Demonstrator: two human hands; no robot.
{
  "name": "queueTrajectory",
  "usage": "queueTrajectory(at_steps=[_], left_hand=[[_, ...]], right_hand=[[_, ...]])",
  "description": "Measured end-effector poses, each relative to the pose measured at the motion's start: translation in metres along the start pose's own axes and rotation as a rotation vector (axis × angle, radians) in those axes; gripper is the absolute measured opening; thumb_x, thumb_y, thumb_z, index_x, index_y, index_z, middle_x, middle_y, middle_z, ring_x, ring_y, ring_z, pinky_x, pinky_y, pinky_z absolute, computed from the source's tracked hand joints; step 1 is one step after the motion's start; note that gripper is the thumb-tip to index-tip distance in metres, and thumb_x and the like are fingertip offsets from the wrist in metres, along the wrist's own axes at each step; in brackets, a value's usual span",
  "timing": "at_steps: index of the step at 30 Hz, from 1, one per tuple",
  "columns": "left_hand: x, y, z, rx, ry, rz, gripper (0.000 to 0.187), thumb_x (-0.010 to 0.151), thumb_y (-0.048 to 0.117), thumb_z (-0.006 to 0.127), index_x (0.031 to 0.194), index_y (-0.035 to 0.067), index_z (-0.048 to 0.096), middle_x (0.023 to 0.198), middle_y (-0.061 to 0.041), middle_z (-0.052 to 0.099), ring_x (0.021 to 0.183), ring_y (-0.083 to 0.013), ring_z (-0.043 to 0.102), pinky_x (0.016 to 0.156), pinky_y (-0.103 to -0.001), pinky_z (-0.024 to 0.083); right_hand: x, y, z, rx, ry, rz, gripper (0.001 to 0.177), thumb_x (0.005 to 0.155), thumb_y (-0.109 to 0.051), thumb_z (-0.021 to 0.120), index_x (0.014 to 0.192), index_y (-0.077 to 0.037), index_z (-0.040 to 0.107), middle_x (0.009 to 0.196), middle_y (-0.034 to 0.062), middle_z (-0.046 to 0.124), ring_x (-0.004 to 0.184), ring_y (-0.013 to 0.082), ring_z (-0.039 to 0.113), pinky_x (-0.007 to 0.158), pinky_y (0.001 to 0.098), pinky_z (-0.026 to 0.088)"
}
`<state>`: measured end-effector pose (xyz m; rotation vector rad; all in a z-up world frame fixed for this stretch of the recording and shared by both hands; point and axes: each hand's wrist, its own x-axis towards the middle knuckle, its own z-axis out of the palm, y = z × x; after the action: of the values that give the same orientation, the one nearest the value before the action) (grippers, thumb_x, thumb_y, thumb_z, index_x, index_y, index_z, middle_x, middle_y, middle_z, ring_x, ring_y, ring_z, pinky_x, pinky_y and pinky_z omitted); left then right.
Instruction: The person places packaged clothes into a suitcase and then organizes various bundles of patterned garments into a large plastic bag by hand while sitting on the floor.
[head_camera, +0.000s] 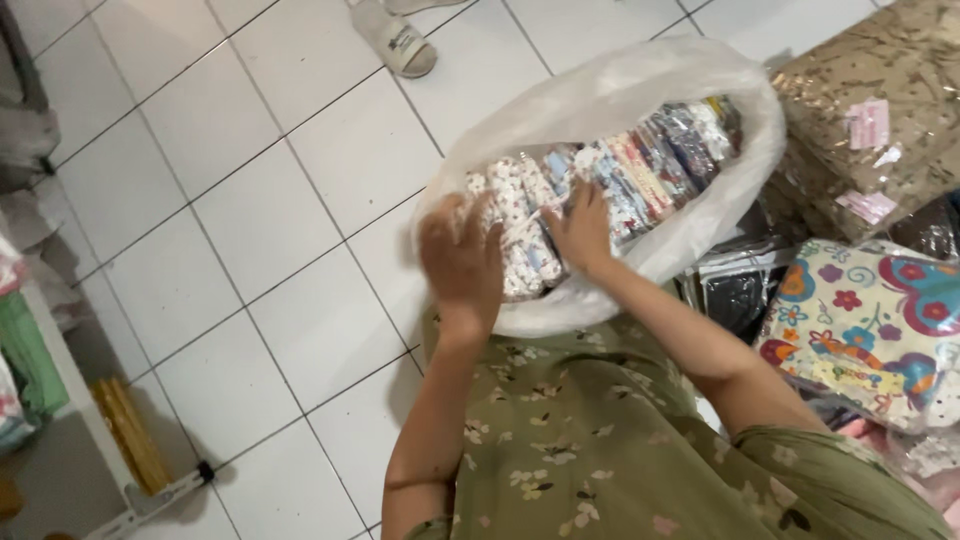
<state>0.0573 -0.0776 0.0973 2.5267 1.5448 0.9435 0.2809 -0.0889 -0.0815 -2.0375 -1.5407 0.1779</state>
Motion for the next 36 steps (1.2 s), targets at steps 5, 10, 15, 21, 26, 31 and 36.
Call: queueTrajectory(at_steps=[5,10,15,21,26,31,36], left_hand=[[0.017,0.022,0.048,0.018,-0.093,0.083,0.050,0.098,0.017,0.080,0.145,0.007,0.065,0.163,-0.015,0.052,0.146,-0.0404,0.054,0.117,-0.054,0.042],[0.008,0.043,0.111,-0.289,-0.291,0.052,0.060,0.100,0.000,0.063,0.160,-0.001,0.058,0.159,-0.020,0.059,0.149,-0.0439,0.055,0.125,-0.052,0.048],[-0.006,0.073,0.210,-0.507,-0.198,-0.236,0.053,0.104,0.005,0.059,0.157,0.000,0.055,0.158,-0.023,0.059,0.152,-0.0451,0.056,0.128,-0.056,0.049],[-0.051,0.092,0.275,0.117,-0.363,-0.253,0.080,0.095,0.044,0.074,0.167,0.017,0.051,0.185,-0.023,0.024,0.166,-0.0626,0.017,0.123,-0.092,0.020],[-0.058,0.074,0.302,0.359,-0.546,-0.203,0.093,0.098,0.053,0.072,0.180,0.019,0.040,0.191,-0.019,0.013,0.169,-0.0602,0.014,0.120,-0.093,0.017],[-0.043,0.050,0.322,0.452,-0.549,-0.148,0.086,0.101,0.048,0.069,0.178,0.020,0.043,0.190,-0.018,0.016,0.170,-0.0574,0.015,0.120,-0.093,0.016],[-0.030,0.026,0.347,0.461,-0.553,-0.078,0.069,0.104,0.042,0.067,0.167,0.018,0.056,0.192,-0.016,0.018,0.171,-0.0583,0.014,0.120,-0.094,0.014]], right_hand=[[-0.074,0.041,0.052,-0.190,-0.052,-0.180,0.070,0.115,-0.033,0.067,0.174,-0.002,0.044,0.170,0.0386,0.044,0.143,0.0565,0.055,0.121,0.0614,0.048],[-0.033,0.063,0.091,-0.199,-0.210,-0.148,0.083,0.106,-0.035,0.073,0.175,-0.003,0.039,0.172,0.0325,0.045,0.144,0.0513,0.057,0.119,0.0574,0.050],[0.075,0.132,0.023,0.594,-0.811,0.377,0.038,0.101,-0.016,0.072,0.136,-0.007,0.083,0.126,0.0284,0.083,0.119,0.0490,0.072,0.103,0.0542,0.060],[0.109,0.163,0.001,0.125,0.006,-0.275,0.032,0.103,-0.018,0.067,0.129,-0.006,0.080,0.132,0.0214,0.081,0.125,0.0450,0.075,0.113,0.0512,0.057],[0.162,0.117,0.051,-0.177,-0.480,-0.232,0.048,0.116,-0.052,0.055,0.132,-0.018,0.084,0.121,0.0207,0.082,0.112,0.0450,0.074,0.105,0.0600,0.052],[0.161,0.101,0.049,-0.221,-0.407,-0.129,0.053,0.107,-0.063,0.059,0.125,-0.020,0.084,0.116,0.0172,0.083,0.117,0.0377,0.074,0.112,0.0576,0.049],[0.100,0.098,0.022,-0.155,-0.069,-0.089,0.045,0.111,-0.053,0.066,0.121,-0.012,0.079,0.124,0.0222,0.074,0.116,0.0445,0.066,0.102,0.0566,0.050]])
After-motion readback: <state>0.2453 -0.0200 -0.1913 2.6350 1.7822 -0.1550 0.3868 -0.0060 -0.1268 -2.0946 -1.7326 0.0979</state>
